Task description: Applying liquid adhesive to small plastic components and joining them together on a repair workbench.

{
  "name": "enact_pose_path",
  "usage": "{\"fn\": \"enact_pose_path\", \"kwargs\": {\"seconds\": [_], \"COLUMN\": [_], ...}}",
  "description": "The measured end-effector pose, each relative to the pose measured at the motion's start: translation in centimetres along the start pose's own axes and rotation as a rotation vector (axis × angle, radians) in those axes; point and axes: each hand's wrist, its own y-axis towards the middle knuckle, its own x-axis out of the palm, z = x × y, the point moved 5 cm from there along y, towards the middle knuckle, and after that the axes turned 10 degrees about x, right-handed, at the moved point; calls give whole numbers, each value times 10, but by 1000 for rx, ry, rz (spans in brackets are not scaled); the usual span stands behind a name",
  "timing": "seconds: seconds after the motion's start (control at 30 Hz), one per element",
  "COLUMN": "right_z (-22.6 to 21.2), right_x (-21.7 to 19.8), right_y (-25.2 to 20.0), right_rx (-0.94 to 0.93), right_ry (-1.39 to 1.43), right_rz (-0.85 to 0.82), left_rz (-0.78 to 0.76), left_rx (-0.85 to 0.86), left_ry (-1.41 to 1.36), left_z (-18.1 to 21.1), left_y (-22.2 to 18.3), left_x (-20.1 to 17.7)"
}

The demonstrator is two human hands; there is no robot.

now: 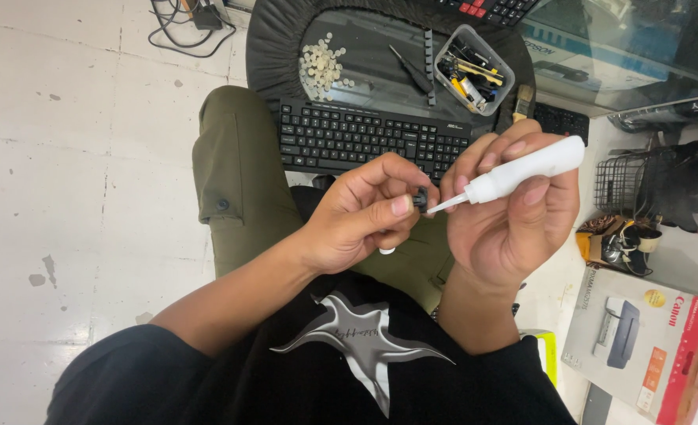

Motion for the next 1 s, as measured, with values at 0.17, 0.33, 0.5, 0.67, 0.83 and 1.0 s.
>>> {"fn": "enact_pose_path", "kwargs": {"seconds": [0.17,0.33,0.5,0.67,0.83,1.0], "right_z": [-1,-2,-3,-5,-5,-3], "right_x": [1,1,3,7,8,7], "right_y": [0,0,0,0,1,1], "right_rx": [-16,-19,-31,-27,-26,-17], "right_ry": [-38,-49,-60,-51,-64,-33], "right_rz": [17,23,24,27,30,37], "left_rz": [-11,-28,-8,-13,-25,-34], "left_rx": [1,-1,-12,-7,4,1], "left_ry": [-14,-12,-11,-8,-2,15], "left_z": [-1,-1,-2,-3,-2,-1], "left_y": [0,0,-1,-1,-1,-2], "left_x": [-1,-1,-2,-2,-2,-2]}}
